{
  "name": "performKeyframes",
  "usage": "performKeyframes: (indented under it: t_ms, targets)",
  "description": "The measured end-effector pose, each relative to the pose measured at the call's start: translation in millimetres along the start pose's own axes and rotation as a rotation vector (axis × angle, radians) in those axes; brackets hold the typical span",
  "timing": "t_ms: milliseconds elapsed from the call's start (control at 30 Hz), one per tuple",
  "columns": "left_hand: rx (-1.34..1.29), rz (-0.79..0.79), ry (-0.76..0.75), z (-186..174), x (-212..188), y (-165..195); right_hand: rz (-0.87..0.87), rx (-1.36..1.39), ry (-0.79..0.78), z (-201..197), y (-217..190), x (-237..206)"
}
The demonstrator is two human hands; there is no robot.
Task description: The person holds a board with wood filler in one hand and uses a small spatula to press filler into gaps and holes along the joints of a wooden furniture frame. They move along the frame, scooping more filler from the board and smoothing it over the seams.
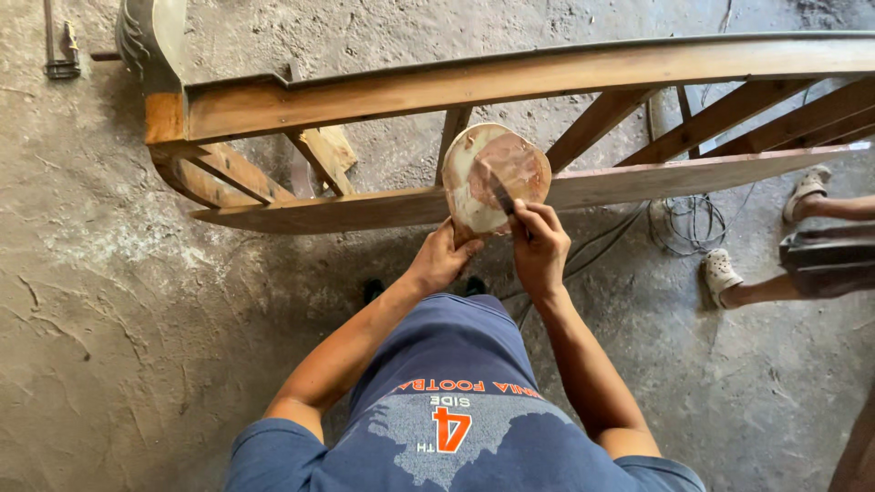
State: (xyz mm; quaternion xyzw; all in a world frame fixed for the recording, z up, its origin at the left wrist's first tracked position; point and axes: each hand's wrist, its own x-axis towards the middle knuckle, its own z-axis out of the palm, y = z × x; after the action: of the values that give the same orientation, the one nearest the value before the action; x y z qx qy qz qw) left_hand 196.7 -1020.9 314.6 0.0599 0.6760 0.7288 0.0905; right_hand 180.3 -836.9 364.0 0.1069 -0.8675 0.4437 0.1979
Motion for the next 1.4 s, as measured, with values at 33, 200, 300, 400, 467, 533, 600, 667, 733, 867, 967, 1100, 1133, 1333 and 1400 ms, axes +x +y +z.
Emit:
performKeyframes:
  t_ms: [33, 200, 300, 400, 467, 533, 600, 667, 733, 867, 967, 1100, 1133, 1333, 1400]
  targets:
    - [0.026, 0.075, 0.009, 0, 0, -4, -0.04, -0.018, -0.032, -3, -1, 0]
    - [-0.51, -0.309, -0.041, 3, -1, -23, 0.054, -0.026, 0.059, -37, 11, 4]
    - [-0.55, -0.29, 0.041, 2, 0, -25, 0.138, -0.046, 0.073, -45, 16, -7]
    - [-0.683, -0.302, 0.089, 3, 3, -21, 0.186, -0.076, 0.056, -36, 10, -30]
    - [-0.659, -0.257, 0.098, 6, 5, -19, 0.191, -0.054, 0.033, -25, 4, -43]
    - [-0.648, -0.247, 0.111, 9, 8, -17, 0.173, -0.003, -0.001, -16, -1, -50]
    - [-0.655, -0.262, 0.123, 13, 11, -16, 0.182, 0.018, -0.022, -13, -3, -52]
    - [-0.687, -0.282, 0.119, 16, 13, -16, 0.21, 0.026, 0.004, -16, -3, -49]
    - [-0.681, -0.282, 0.116, 18, 12, -16, 0.264, 0.027, 0.076, -20, -3, -45]
    - [-0.653, -0.243, 0.088, 15, 15, -21, 0.212, 0.064, -0.061, -25, -9, -40]
    - [-0.656, -0.307, 0.102, 4, 15, -31, 0.367, 0.244, -0.056, -27, -11, -34]
    - [-0.596, -0.451, 0.129, -22, -12, -56, 0.423, 0.292, 0.033, -26, 4, -30]
    - [-0.585, -0.493, 0.131, -29, -23, -64, 0.46, 0.269, 0.028, -23, 10, -33]
    - [-0.489, -0.759, 0.135, -71, -63, -105, 0.643, 0.228, 0.134, 15, 81, -81]
    - [-0.404, -0.82, 0.146, -79, -71, -111, 0.751, 0.18, 0.193, 33, 117, -95]
